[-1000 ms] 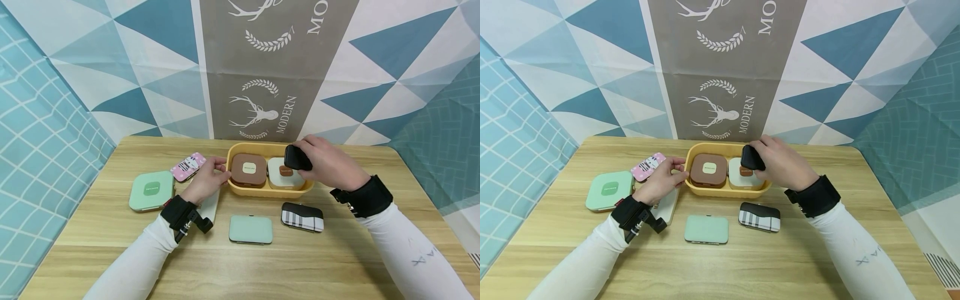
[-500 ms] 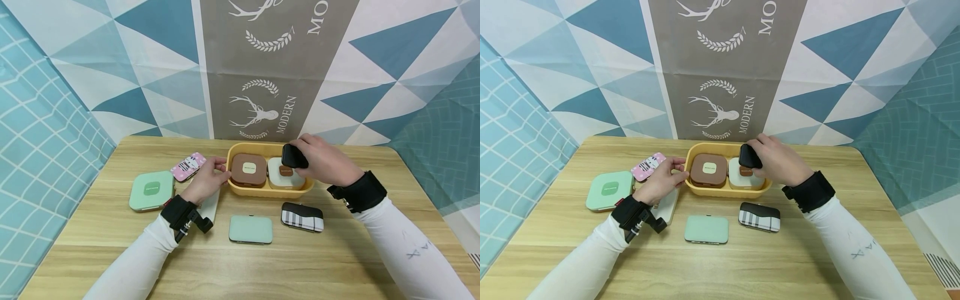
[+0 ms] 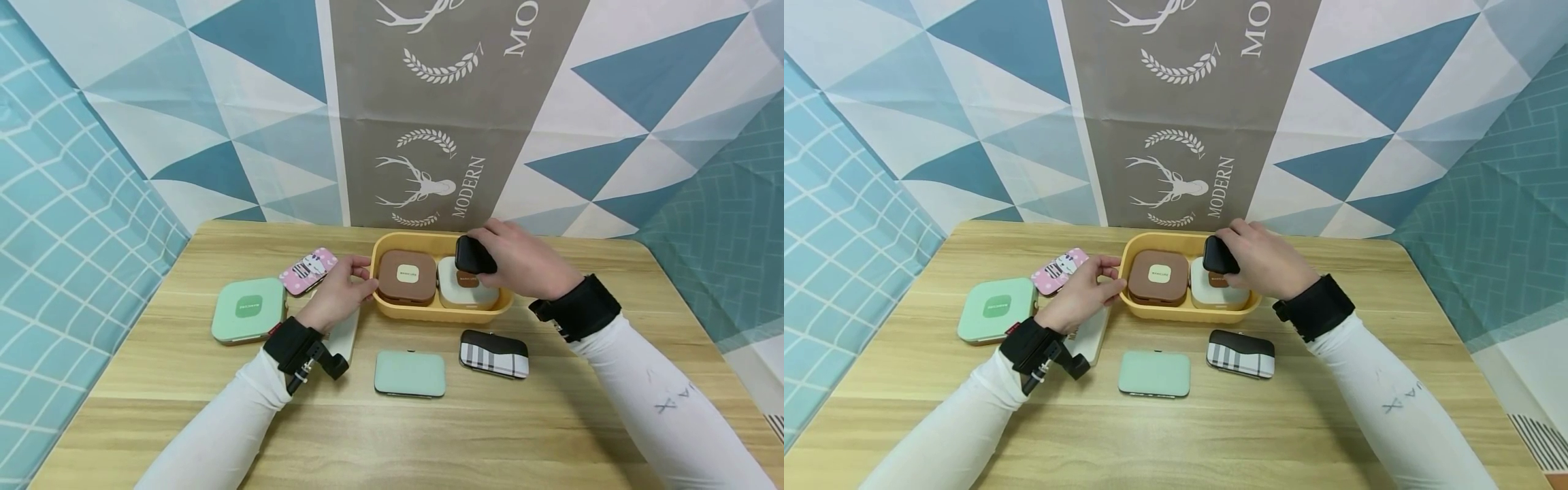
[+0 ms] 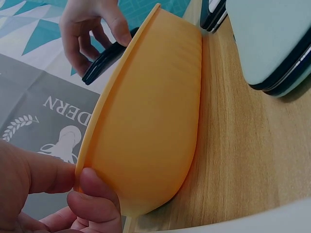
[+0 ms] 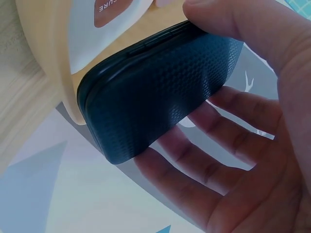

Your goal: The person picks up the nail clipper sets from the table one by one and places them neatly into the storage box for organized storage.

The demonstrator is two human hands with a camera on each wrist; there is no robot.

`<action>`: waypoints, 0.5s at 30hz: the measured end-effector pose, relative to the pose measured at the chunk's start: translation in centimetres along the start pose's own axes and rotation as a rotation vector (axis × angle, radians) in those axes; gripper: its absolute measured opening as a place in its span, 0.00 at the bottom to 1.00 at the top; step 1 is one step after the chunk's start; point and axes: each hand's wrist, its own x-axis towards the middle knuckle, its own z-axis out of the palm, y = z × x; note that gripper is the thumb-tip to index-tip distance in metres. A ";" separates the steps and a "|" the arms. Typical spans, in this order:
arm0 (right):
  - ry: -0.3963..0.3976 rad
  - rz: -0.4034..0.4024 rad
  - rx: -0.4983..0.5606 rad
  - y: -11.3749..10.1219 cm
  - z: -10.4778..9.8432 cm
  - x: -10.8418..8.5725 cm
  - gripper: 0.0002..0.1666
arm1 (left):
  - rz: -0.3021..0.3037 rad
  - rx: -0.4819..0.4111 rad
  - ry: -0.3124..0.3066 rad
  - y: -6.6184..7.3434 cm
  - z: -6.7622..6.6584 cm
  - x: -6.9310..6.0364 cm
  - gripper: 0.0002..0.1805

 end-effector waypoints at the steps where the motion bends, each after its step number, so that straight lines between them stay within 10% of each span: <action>1: -0.004 -0.001 0.001 0.0 0.0 0.1 0.39 | -0.002 0.000 0.000 0.0 0.0 0.1 0.25; 15: -0.041 -0.026 -0.039 -0.3 0.3 1.2 0.43 | -0.009 -0.009 0.000 -0.1 -0.1 0.2 0.25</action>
